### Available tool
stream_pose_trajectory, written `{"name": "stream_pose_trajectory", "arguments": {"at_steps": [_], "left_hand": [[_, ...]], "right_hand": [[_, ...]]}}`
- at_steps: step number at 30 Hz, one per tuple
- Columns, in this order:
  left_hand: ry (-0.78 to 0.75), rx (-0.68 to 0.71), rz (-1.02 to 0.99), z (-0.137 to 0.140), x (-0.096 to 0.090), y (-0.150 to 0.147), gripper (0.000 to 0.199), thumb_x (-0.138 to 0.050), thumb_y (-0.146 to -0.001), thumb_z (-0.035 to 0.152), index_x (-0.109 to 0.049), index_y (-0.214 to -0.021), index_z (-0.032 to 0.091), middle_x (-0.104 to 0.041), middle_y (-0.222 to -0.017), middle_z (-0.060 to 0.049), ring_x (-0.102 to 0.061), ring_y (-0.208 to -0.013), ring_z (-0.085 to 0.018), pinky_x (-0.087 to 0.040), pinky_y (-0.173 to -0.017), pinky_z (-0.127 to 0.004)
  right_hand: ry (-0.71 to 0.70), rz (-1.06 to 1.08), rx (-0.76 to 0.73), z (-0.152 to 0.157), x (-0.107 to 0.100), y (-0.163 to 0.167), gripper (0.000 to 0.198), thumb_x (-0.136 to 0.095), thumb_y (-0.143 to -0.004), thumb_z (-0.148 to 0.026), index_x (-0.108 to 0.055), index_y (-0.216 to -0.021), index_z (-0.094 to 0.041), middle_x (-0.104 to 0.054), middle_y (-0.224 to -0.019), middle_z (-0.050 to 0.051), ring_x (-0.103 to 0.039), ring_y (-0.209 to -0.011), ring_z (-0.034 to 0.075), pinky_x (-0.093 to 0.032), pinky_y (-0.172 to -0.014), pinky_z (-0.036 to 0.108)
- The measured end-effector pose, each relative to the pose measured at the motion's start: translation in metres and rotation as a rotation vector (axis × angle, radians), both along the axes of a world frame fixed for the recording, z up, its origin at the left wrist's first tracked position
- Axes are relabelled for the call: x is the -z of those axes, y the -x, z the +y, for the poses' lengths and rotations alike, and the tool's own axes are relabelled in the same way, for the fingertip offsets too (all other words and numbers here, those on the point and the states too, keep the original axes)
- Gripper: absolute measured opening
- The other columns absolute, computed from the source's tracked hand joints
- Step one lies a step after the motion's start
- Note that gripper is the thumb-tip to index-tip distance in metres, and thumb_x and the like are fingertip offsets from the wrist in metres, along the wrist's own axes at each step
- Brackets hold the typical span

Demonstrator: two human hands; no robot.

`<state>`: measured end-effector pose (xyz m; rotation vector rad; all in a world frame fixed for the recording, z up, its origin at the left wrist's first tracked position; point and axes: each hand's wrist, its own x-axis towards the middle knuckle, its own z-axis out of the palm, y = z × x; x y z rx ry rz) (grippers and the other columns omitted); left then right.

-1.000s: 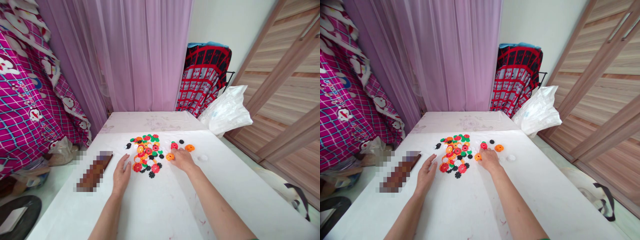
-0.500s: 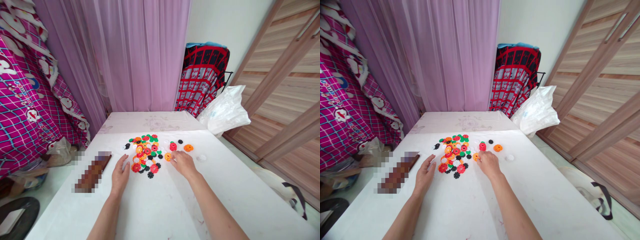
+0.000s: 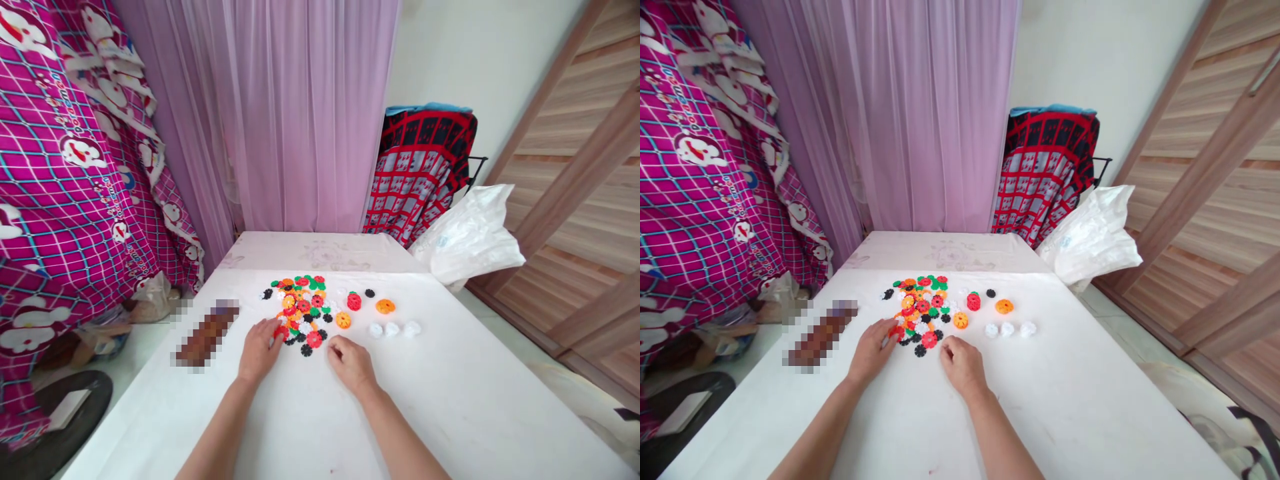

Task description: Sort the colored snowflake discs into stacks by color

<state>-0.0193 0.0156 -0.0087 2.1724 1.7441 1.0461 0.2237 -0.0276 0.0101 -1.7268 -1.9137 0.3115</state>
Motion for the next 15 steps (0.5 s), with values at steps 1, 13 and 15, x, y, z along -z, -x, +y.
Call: {"name": "stream_pose_trajectory", "arguments": {"at_steps": [1,13,15], "left_hand": [[0.005,0.017,0.028,-0.004,-0.001,-0.001,0.032,-0.052,-0.085,0.036,-0.068,-0.111,0.027,-0.068,-0.121,-0.005,-0.056,-0.119,-0.028,-0.040,-0.105,-0.050],[-0.023,-0.037,0.141,-0.021,0.004,-0.002,0.041,-0.064,-0.078,0.046,-0.066,-0.114,0.025,-0.050,-0.142,-0.012,-0.046,-0.131,-0.033,-0.039,-0.107,-0.051],[-0.014,-0.039,0.150,-0.023,0.003,-0.002,0.038,-0.063,-0.079,0.046,-0.067,-0.111,0.025,-0.051,-0.141,-0.012,-0.046,-0.131,-0.032,-0.039,-0.107,-0.051]], "right_hand": [[-0.003,-0.006,-0.003,-0.001,0.000,0.000,0.018,-0.048,-0.084,-0.023,-0.066,-0.081,-0.026,-0.069,-0.076,-0.003,-0.062,-0.070,0.013,-0.040,-0.067,0.021],[-0.064,-0.186,-0.040,0.007,-0.006,0.024,0.039,-0.055,-0.085,-0.037,-0.059,-0.121,-0.023,-0.062,-0.108,0.007,-0.059,-0.100,0.019,-0.046,-0.082,0.026],[-0.049,-0.202,-0.036,0.009,-0.007,0.028,0.037,-0.056,-0.084,-0.039,-0.061,-0.118,-0.023,-0.062,-0.105,0.006,-0.059,-0.099,0.020,-0.046,-0.080,0.026]]}}
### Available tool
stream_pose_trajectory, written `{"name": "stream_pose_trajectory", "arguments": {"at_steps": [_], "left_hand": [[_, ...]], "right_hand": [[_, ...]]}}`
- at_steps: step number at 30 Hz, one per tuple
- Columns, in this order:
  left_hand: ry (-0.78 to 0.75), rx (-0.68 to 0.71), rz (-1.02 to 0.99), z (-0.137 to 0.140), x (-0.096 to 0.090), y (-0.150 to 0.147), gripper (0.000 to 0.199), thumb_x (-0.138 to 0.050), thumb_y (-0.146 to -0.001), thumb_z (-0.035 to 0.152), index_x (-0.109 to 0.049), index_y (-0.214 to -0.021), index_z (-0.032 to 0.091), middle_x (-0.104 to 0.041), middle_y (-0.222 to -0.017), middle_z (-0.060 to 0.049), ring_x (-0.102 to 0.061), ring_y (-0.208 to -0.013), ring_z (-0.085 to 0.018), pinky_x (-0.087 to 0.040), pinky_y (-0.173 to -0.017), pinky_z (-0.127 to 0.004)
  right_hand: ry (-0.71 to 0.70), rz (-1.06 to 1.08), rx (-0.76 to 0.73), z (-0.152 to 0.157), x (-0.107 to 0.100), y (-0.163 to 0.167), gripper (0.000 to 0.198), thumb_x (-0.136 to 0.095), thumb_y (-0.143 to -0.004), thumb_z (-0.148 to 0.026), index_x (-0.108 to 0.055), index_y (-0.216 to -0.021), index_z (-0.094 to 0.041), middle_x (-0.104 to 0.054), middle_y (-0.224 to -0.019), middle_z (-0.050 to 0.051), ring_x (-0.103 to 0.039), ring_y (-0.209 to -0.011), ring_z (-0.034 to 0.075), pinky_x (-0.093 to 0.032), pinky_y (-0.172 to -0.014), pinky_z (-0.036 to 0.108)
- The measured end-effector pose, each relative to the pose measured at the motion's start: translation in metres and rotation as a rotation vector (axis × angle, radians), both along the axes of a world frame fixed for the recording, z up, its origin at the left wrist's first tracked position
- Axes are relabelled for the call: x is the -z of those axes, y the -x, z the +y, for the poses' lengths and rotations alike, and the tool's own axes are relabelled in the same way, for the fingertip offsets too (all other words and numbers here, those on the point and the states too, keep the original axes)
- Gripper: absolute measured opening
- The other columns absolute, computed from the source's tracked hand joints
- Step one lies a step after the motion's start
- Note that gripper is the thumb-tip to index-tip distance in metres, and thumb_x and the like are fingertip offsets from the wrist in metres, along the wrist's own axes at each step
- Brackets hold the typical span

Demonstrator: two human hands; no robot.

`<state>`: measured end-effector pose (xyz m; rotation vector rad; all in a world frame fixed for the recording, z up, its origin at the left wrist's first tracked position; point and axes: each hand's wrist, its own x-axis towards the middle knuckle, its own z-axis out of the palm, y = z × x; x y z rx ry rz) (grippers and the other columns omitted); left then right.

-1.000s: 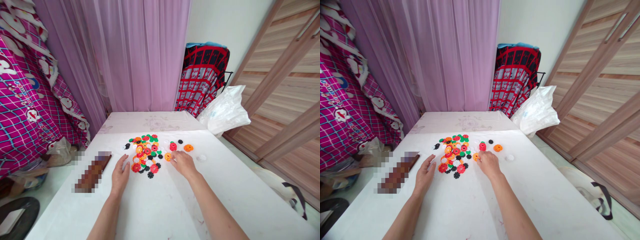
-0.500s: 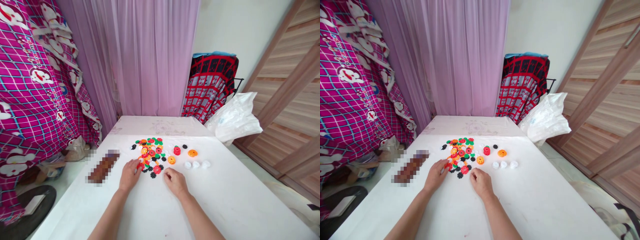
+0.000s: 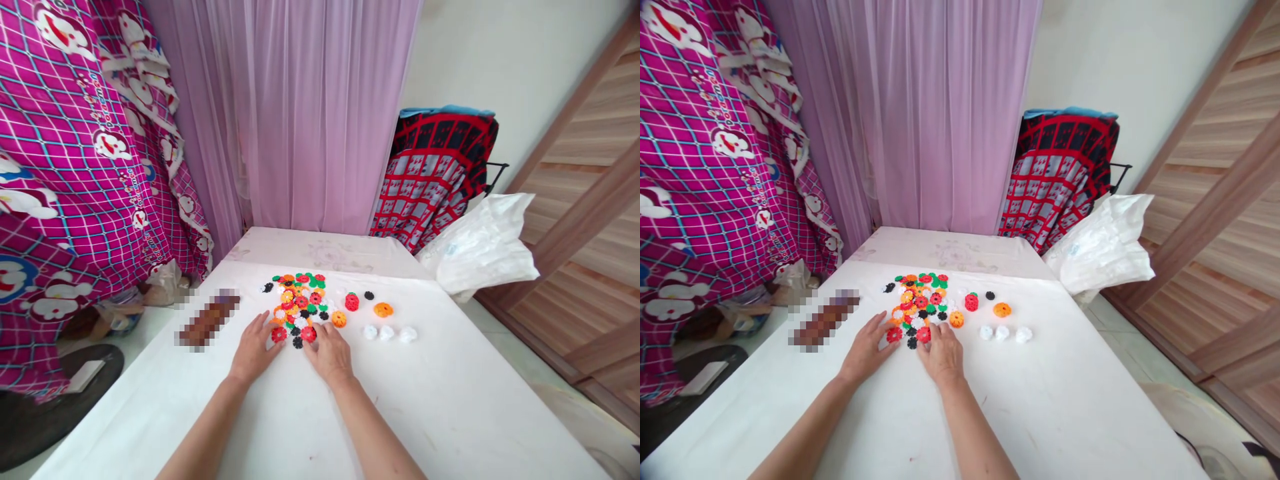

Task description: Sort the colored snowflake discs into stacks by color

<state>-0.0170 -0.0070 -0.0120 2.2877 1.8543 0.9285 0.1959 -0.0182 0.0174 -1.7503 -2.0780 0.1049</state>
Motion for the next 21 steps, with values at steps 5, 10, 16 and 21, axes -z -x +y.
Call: {"name": "stream_pose_trajectory", "arguments": {"at_steps": [5,10,16,21], "left_hand": [[-0.020,0.009,-0.002,-0.0021,-0.0020,-0.0003,0.034,-0.064,-0.079,0.045,-0.067,-0.106,0.026,-0.053,-0.139,-0.011,-0.049,-0.128,-0.030,-0.041,-0.106,-0.049],[0.005,0.008,0.000,-0.0012,-0.0035,0.0015,0.034,-0.063,-0.079,0.046,-0.068,-0.106,0.026,-0.053,-0.140,-0.010,-0.049,-0.128,-0.029,-0.041,-0.106,-0.048],[0.038,0.012,0.030,-0.0004,-0.0050,0.0032,0.041,-0.061,-0.079,0.049,-0.066,-0.112,0.026,-0.051,-0.141,-0.012,-0.049,-0.129,-0.030,-0.041,-0.106,-0.048],[0.053,0.024,0.034,-0.0008,-0.0082,0.0018,0.038,-0.060,-0.080,0.049,-0.067,-0.109,0.026,-0.051,-0.142,-0.013,-0.049,-0.128,-0.029,-0.041,-0.106,-0.047]], "right_hand": [[0.024,0.018,0.017,0.0037,-0.0007,0.0025,0.028,-0.056,-0.085,-0.042,-0.065,-0.107,-0.025,-0.061,-0.102,0.005,-0.060,-0.094,0.018,-0.046,-0.076,0.025],[0.030,0.055,0.009,0.0039,0.0031,0.0018,0.033,-0.058,-0.084,-0.042,-0.063,-0.112,-0.025,-0.062,-0.106,0.005,-0.060,-0.097,0.018,-0.047,-0.078,0.025],[0.053,0.104,-0.027,0.0047,0.0049,-0.0002,0.038,-0.063,-0.080,-0.042,-0.062,-0.115,-0.027,-0.061,-0.110,0.005,-0.060,-0.099,0.018,-0.047,-0.079,0.026],[0.068,0.123,0.005,0.0045,0.0019,0.0003,0.027,-0.062,-0.081,-0.039,-0.064,-0.103,-0.024,-0.062,-0.106,0.005,-0.060,-0.096,0.018,-0.047,-0.078,0.025]]}}
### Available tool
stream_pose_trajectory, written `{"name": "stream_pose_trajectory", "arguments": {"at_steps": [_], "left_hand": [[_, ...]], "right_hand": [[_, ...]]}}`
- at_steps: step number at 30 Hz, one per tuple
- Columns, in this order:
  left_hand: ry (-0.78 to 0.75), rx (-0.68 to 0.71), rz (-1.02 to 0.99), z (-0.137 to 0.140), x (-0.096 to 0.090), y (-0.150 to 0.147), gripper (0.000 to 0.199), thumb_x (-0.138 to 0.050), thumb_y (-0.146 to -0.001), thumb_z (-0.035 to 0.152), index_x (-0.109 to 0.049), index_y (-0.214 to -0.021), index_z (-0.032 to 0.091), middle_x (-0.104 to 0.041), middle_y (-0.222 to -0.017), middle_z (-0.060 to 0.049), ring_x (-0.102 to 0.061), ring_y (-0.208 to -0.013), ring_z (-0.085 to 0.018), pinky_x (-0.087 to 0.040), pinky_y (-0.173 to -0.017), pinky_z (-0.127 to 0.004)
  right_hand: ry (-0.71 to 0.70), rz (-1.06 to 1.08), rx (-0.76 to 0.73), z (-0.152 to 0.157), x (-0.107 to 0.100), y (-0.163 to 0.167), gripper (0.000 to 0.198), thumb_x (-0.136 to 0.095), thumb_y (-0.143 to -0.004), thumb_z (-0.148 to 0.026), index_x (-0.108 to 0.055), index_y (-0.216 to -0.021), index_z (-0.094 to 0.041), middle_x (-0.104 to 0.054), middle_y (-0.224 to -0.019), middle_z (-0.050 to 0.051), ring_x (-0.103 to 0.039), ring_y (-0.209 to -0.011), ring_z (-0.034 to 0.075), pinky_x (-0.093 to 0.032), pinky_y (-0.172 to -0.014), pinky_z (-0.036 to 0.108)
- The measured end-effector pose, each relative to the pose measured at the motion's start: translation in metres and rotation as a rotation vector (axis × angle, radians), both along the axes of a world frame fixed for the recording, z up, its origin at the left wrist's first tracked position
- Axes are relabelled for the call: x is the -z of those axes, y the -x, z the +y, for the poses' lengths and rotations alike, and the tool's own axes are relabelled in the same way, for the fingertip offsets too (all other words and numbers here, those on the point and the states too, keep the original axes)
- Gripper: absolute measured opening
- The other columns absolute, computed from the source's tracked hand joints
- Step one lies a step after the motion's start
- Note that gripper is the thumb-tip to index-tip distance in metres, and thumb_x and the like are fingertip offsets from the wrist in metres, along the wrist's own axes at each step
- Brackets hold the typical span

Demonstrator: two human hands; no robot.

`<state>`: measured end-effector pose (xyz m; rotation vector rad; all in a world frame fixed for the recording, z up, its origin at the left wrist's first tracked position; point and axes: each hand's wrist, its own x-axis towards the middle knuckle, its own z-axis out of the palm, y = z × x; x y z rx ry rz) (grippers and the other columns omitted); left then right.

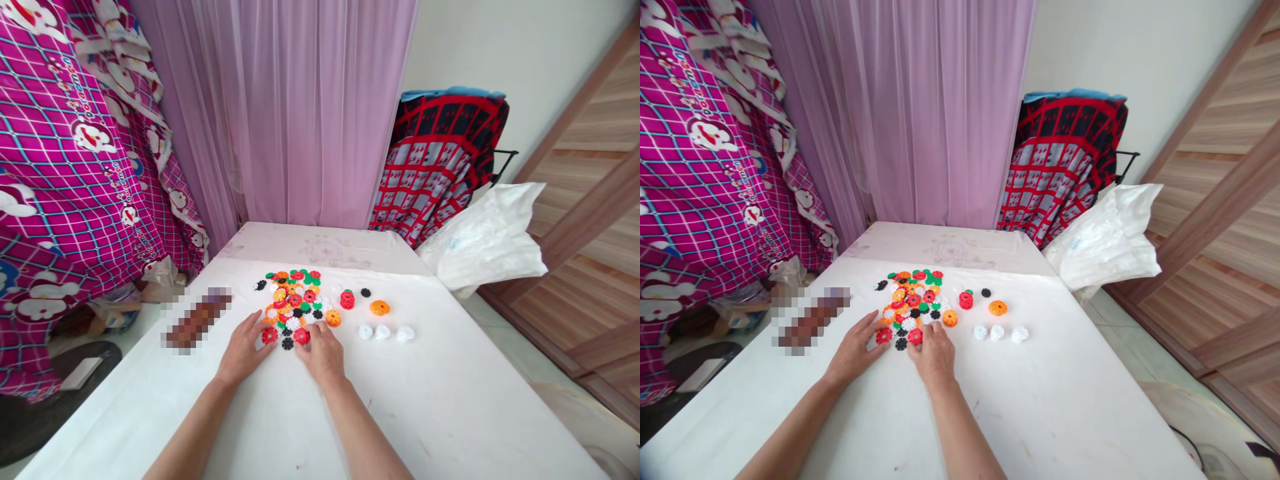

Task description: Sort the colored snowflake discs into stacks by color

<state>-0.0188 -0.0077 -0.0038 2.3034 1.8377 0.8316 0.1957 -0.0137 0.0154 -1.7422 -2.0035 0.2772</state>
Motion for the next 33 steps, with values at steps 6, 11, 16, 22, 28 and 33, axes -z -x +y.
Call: {"name": "stream_pose_trajectory", "arguments": {"at_steps": [6,11,16,22,28,33], "left_hand": [[0.019,0.018,0.012,0.000,-0.003,-0.001,0.033,-0.062,-0.079,0.047,-0.067,-0.104,0.026,-0.051,-0.141,-0.013,-0.051,-0.126,-0.029,-0.041,-0.105,-0.048],[0.033,0.035,0.029,-0.001,-0.002,-0.002,0.033,-0.060,-0.080,0.047,-0.065,-0.106,0.027,-0.051,-0.141,-0.012,-0.049,-0.128,-0.031,-0.038,-0.107,-0.053],[0.023,0.050,0.040,-0.002,0.001,-0.001,0.035,-0.057,-0.083,0.044,-0.063,-0.114,0.027,-0.049,-0.143,-0.011,-0.047,-0.130,-0.030,-0.037,-0.107,-0.054],[0.004,0.060,-0.008,0.001,0.007,0.002,0.038,-0.055,-0.085,0.048,-0.061,-0.117,0.029,-0.050,-0.143,-0.010,-0.048,-0.130,-0.028,-0.037,-0.107,-0.054],[-0.035,0.065,-0.037,0.002,0.011,0.003,0.037,-0.057,-0.084,0.046,-0.062,-0.116,0.028,-0.051,-0.142,-0.010,-0.050,-0.127,-0.028,-0.038,-0.107,-0.052],[-0.036,0.072,-0.037,0.003,0.010,0.003,0.038,-0.058,-0.083,0.046,-0.063,-0.116,0.028,-0.051,-0.141,-0.009,-0.051,-0.127,-0.029,-0.039,-0.106,-0.053]], "right_hand": [[-0.035,0.060,0.032,-0.002,0.001,-0.001,0.018,-0.064,-0.078,-0.029,-0.062,-0.095,-0.023,-0.063,-0.097,0.003,-0.060,-0.094,0.017,-0.045,-0.079,0.024],[-0.132,0.131,-0.011,-0.003,0.012,-0.003,0.009,-0.061,-0.081,-0.028,-0.061,-0.088,-0.022,-0.062,-0.090,0.001,-0.061,-0.085,0.015,-0.044,-0.075,0.023],[-0.285,0.200,0.037,0.001,0.021,-0.015,0.009,-0.052,-0.085,-0.025,-0.059,-0.089,-0.021,-0.061,-0.089,0.002,-0.059,-0.073,0.012,-0.045,-0.068,0.022],[-0.235,-0.016,0.278,0.025,-0.006,-0.033,0.040,-0.058,-0.078,-0.023,-0.053,-0.117,-0.016,-0.058,-0.121,0.013,-0.053,-0.111,0.025,-0.042,-0.094,0.035],[0.114,-0.192,0.353,0.043,-0.021,-0.025,0.050,-0.056,-0.082,-0.025,-0.048,-0.130,-0.013,-0.063,-0.113,0.015,-0.057,-0.105,0.028,-0.045,-0.082,0.035],[0.162,-0.231,0.336,0.039,-0.021,-0.028,0.046,-0.056,-0.084,-0.024,-0.050,-0.129,-0.014,-0.064,-0.114,0.015,-0.058,-0.104,0.026,-0.043,-0.081,0.032]]}}
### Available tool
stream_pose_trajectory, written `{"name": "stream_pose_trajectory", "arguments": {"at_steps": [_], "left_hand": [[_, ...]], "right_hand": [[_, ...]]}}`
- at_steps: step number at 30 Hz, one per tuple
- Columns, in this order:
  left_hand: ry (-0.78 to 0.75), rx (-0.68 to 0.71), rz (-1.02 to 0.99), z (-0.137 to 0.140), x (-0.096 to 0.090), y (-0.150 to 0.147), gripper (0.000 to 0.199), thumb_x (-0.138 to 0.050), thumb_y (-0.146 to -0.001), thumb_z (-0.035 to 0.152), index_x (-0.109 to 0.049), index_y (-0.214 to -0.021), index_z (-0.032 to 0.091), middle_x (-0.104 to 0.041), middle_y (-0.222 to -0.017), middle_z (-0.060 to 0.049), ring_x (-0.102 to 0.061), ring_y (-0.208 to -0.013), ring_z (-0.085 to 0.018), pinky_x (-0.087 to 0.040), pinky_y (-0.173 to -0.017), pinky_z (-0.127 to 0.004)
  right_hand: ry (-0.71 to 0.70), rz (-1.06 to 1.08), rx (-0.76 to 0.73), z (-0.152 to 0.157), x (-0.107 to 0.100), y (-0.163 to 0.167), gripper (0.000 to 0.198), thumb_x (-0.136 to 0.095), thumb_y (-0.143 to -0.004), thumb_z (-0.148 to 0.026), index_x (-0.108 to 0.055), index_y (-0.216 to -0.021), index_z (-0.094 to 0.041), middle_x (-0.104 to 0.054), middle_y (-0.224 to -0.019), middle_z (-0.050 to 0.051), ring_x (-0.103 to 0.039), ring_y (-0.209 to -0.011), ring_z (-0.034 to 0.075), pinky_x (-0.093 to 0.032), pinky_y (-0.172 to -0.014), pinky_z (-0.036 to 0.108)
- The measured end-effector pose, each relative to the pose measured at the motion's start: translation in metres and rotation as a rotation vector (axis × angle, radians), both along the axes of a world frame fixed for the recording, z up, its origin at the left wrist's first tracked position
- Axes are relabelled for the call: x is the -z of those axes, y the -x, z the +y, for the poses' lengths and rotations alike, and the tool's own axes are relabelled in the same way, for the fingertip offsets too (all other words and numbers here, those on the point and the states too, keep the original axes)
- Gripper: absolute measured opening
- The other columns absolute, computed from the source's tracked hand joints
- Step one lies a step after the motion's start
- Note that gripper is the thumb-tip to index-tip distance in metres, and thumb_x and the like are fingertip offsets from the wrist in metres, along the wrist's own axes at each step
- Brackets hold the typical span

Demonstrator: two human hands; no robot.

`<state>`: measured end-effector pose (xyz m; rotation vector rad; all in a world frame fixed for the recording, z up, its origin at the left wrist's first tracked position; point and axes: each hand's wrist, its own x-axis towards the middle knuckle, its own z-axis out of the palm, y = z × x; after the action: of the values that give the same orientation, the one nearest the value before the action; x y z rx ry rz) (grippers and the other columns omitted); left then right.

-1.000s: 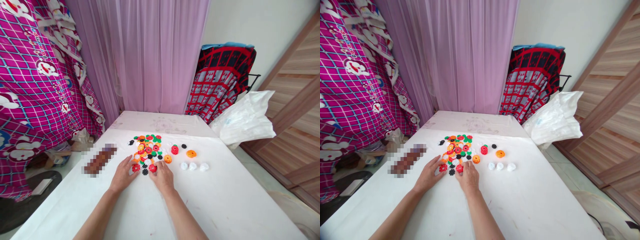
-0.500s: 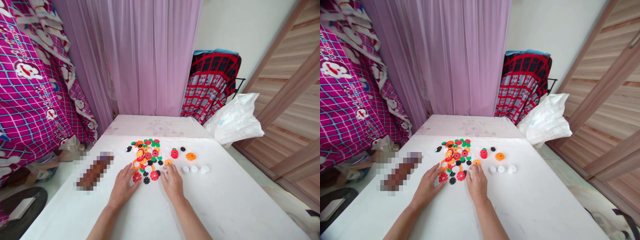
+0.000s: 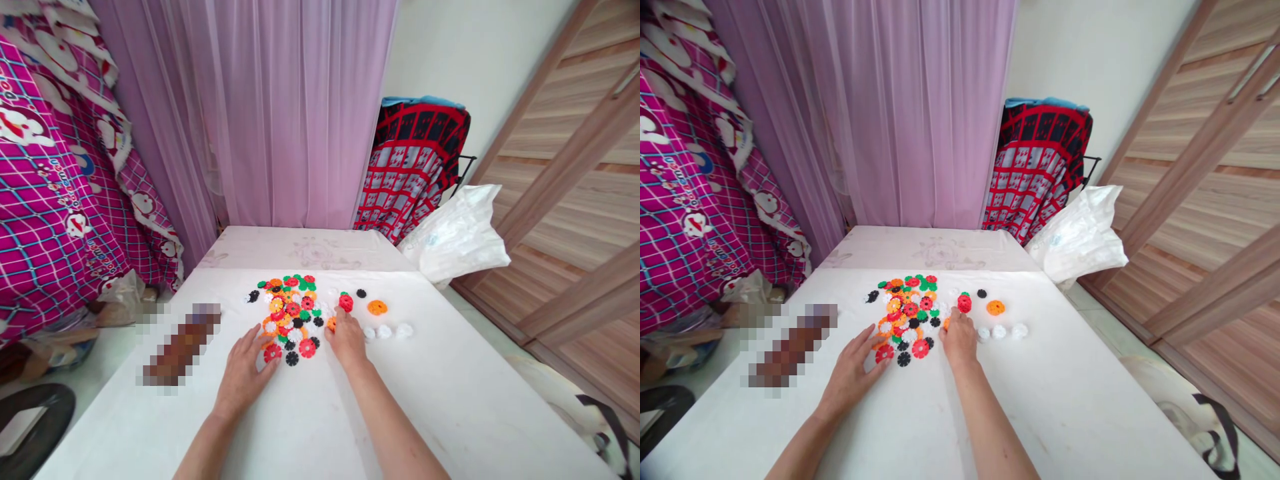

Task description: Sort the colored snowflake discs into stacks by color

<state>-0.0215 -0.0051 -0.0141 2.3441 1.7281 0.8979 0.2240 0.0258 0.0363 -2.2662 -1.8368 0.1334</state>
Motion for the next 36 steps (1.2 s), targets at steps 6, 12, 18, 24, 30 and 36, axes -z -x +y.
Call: {"name": "stream_pose_trajectory", "arguments": {"at_steps": [6,12,18,24,30,36], "left_hand": [[-0.013,-0.006,-0.032,0.001,-0.001,0.000,0.037,-0.057,-0.082,0.047,-0.064,-0.114,0.028,-0.052,-0.141,-0.009,-0.052,-0.125,-0.029,-0.042,-0.104,-0.052],[-0.008,-0.009,-0.056,0.002,0.000,0.001,0.038,-0.056,-0.083,0.049,-0.065,-0.113,0.028,-0.051,-0.141,-0.010,-0.052,-0.126,-0.029,-0.042,-0.104,-0.050],[-0.021,-0.015,-0.051,0.003,0.001,0.003,0.037,-0.056,-0.083,0.048,-0.066,-0.112,0.027,-0.052,-0.141,-0.009,-0.053,-0.124,-0.028,-0.044,-0.104,-0.049],[-0.032,-0.032,-0.037,0.004,0.003,0.004,0.038,-0.055,-0.083,0.050,-0.067,-0.111,0.027,-0.052,-0.141,-0.009,-0.053,-0.124,-0.029,-0.045,-0.103,-0.049],[-0.036,-0.041,-0.001,0.003,0.001,0.004,0.037,-0.056,-0.083,0.049,-0.067,-0.110,0.028,-0.052,-0.141,-0.009,-0.054,-0.124,-0.028,-0.046,-0.102,-0.048],[-0.042,-0.027,0.012,0.003,0.002,0.007,0.039,-0.053,-0.084,0.051,-0.067,-0.111,0.027,-0.052,-0.140,-0.011,-0.055,-0.123,-0.029,-0.047,-0.101,-0.049]], "right_hand": [[-0.008,-0.020,-0.062,-0.012,0.002,-0.008,0.039,-0.057,-0.084,-0.025,-0.057,-0.122,-0.016,-0.065,-0.107,0.011,-0.058,-0.099,0.024,-0.040,-0.085,0.030],[-0.030,0.055,-0.155,-0.016,0.002,-0.016,0.035,-0.059,-0.079,-0.022,-0.063,-0.114,-0.020,-0.066,-0.102,0.008,-0.059,-0.096,0.022,-0.040,-0.082,0.028],[-0.075,0.250,-0.161,-0.019,-0.006,-0.028,0.034,-0.061,-0.076,-0.025,-0.065,-0.110,-0.022,-0.068,-0.101,0.005,-0.062,-0.092,0.020,-0.043,-0.081,0.027],[-0.129,0.233,0.004,0.006,-0.037,-0.095,0.033,-0.059,-0.079,-0.032,-0.064,-0.111,-0.024,-0.070,-0.101,0.003,-0.064,-0.090,0.019,-0.044,-0.077,0.026],[-0.022,0.060,0.079,0.034,-0.036,-0.148,0.037,-0.059,-0.079,-0.032,-0.063,-0.114,-0.022,-0.069,-0.105,0.005,-0.063,-0.096,0.019,-0.042,-0.079,0.025],[-0.052,0.059,0.038,0.041,-0.016,-0.148,0.038,-0.058,-0.082,-0.031,-0.061,-0.118,-0.021,-0.067,-0.110,0.006,-0.061,-0.099,0.019,-0.041,-0.083,0.026]]}}
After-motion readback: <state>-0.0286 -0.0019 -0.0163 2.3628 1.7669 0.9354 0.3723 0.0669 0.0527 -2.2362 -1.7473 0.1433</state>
